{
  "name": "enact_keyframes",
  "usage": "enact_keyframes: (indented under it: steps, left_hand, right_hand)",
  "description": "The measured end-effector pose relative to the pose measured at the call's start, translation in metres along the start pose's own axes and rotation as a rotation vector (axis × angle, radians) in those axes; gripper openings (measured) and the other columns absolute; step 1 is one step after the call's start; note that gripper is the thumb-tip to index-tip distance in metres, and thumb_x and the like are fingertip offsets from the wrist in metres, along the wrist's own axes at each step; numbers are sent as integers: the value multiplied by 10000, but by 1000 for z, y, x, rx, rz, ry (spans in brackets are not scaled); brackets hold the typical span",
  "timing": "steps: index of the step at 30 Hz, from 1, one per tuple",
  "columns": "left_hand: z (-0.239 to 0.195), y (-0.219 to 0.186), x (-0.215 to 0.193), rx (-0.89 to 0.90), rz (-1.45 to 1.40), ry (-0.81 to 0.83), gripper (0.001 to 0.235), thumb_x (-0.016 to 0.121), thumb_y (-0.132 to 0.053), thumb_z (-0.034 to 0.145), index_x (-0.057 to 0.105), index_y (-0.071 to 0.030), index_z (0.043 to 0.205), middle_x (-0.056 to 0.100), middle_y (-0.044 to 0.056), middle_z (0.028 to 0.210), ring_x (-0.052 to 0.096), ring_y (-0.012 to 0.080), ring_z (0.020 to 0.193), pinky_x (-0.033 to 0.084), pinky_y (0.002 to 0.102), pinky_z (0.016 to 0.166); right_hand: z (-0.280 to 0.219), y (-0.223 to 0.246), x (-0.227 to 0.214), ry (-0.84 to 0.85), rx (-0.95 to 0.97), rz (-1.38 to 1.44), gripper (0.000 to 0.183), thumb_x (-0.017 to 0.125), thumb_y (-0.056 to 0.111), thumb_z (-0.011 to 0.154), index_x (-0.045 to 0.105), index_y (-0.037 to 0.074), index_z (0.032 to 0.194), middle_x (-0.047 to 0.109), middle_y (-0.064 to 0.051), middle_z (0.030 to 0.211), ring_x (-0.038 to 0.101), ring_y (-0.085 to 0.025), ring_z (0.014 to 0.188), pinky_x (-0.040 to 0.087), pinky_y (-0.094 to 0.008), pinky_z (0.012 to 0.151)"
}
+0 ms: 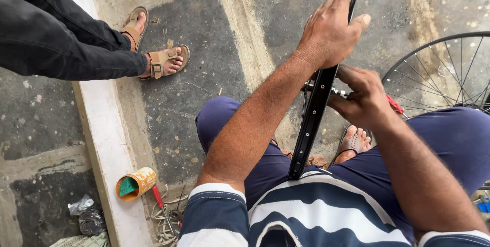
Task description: The person sits on the ground and works on a bicycle wheel, using a small tool to tighten or adjust the spokes and nipples. They rotate the wheel frequently to access different sections and inspect the alignment.
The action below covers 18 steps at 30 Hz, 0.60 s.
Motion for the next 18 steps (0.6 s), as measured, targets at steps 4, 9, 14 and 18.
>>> enact_keyframes:
  steps: [4,9,14,18]
  left_hand:
    - [-1,-10,-1,-23,-6,-31,694,606,-364,947,342,-115,1539,548,170,1482,523,346,1382,377,544,1172]
    - [-8,-10,-5,-45,0,8,681,599,-380,966,351,-119,1544,577,165,1455,553,333,1368,412,526,1172]
    - [-5,-11,-8,-47,-16,-9,686,594,-377,949,341,-119,1533,541,188,1471,521,356,1370,397,536,1141]
    - [-6,-12,-7,-49,-7,15,674,584,-375,966,351,-104,1537,557,184,1465,524,351,1384,399,535,1161]
  right_hand:
    - [-3,2,34,-606,-253,-439,409,929,302,774,625,34,833,669,-143,815,676,-323,870,446,-448,799]
    - [-20,-23,46,-473,-157,-31,232,744,158,932,694,-22,1070,706,-137,1009,696,-249,947,523,-302,871]
    - [-22,-36,28,-79,92,742,306,651,169,1018,663,-5,1269,714,-72,1147,644,-141,1062,525,-301,943]
    - [-8,-17,15,132,148,976,416,663,187,986,623,-5,1352,712,-92,1250,654,-161,1147,501,-316,1020]
Point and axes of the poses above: each hand's wrist, its own z-axis towards the middle knuckle, its own x-axis out of the palm, y = z × x, the point moved 1 cm from there along z, towards the middle knuckle
